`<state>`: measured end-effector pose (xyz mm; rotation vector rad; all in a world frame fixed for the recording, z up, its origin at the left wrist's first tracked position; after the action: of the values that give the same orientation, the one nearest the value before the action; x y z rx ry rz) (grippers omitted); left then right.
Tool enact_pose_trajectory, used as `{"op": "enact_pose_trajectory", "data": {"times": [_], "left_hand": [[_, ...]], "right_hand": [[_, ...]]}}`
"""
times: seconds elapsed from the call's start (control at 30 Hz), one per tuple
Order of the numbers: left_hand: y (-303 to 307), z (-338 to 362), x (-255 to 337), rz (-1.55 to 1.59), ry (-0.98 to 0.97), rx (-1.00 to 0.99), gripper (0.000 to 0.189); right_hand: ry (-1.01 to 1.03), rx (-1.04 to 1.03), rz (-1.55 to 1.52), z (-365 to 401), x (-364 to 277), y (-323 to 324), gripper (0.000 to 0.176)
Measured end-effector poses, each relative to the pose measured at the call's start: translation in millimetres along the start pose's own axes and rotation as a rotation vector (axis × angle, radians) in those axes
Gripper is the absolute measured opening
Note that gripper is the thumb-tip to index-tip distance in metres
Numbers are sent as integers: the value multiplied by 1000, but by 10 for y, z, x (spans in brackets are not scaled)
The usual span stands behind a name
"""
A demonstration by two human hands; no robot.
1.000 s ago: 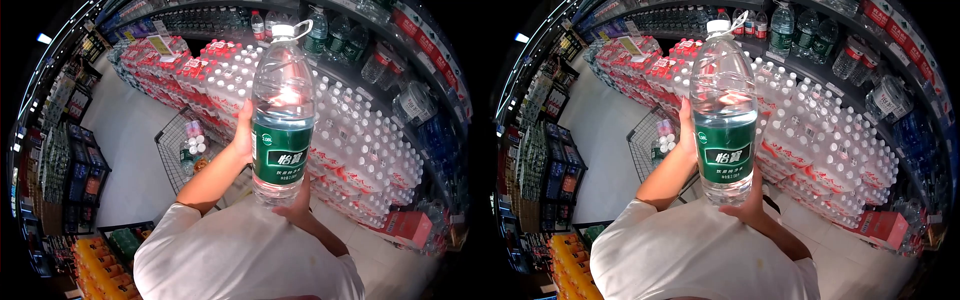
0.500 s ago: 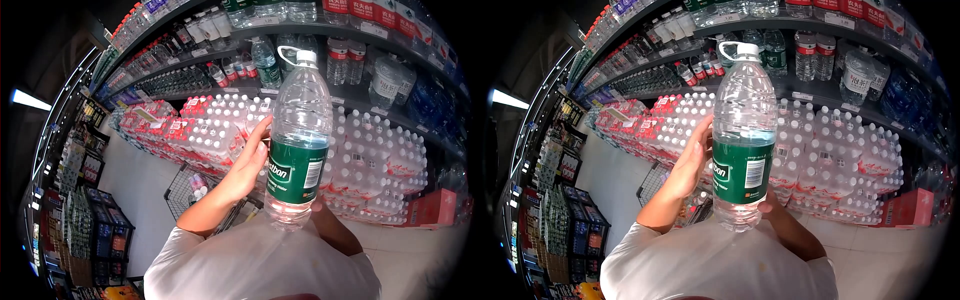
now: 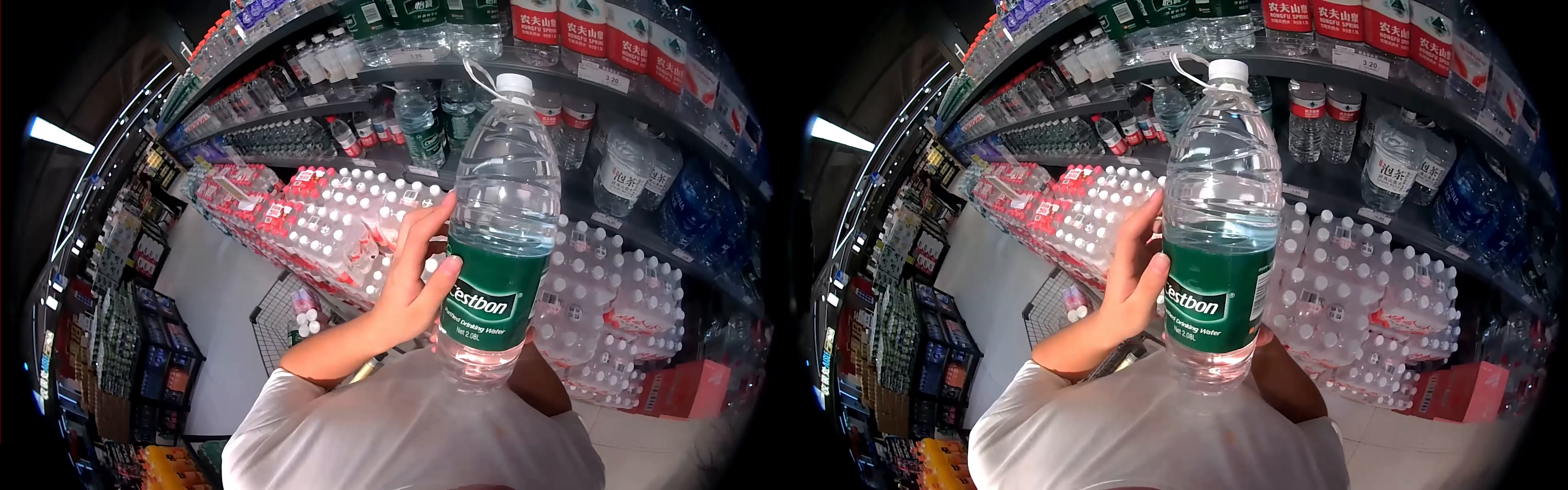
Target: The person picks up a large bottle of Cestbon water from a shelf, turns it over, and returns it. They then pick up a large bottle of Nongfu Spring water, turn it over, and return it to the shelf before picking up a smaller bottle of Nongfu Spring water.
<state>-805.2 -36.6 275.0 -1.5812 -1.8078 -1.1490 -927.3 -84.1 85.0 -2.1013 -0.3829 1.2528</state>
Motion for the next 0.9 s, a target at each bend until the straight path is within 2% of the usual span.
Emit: {"op": "enact_pose_trajectory", "data": {"times": [0.17,0.27,0.3,0.4,0.47,0.53,0.57,0.67,0.73,0.83,0.87,0.9], "left_hand": [[-124,-106,2,-15,-94,34,57],[-93,-176,99,-257,-161,14,55],[-121,-204,88,-205,-189,55,54],[-145,-264,113,-233,-227,-8,56],[-161,-288,140,-228,-318,-48,60],[-174,-323,56,-68,-388,-84,62],[-170,-337,-23,-11,-345,-158,73],[-303,-392,-100,416,-58,-281,87],[-301,-400,-102,263,-64,-444,99],[-222,-456,-399,356,65,-353,94],[-198,-462,-476,308,63,-333,92],[-146,-462,-605,210,-22,-313,95]], "right_hand": [[76,25,7,83,-241,65,108],[138,67,27,190,-330,30,108],[158,84,31,218,-346,20,108],[217,128,49,255,-346,-18,108],[256,152,61,248,-331,-67,108],[302,166,75,249,-352,-98,108],[322,178,94,280,-366,-132,108],[389,228,144,357,-395,-205,108],[439,271,190,399,-430,-245,108],[512,338,252,479,-469,-326,108],[543,367,274,540,-496,-359,108],[576,409,316,605,-506,-397,108]]}}
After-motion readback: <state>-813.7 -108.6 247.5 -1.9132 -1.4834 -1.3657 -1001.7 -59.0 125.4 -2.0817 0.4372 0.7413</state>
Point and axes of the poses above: each hand's wrist, its own z-axis away from the middle knuckle, its own y-axis out of the back of the hand, x = y × z, the point moved 4 cm from there along -z, towards the middle knuckle, and after that the axes turned 5 degrees about y, right-handed, at the moved point
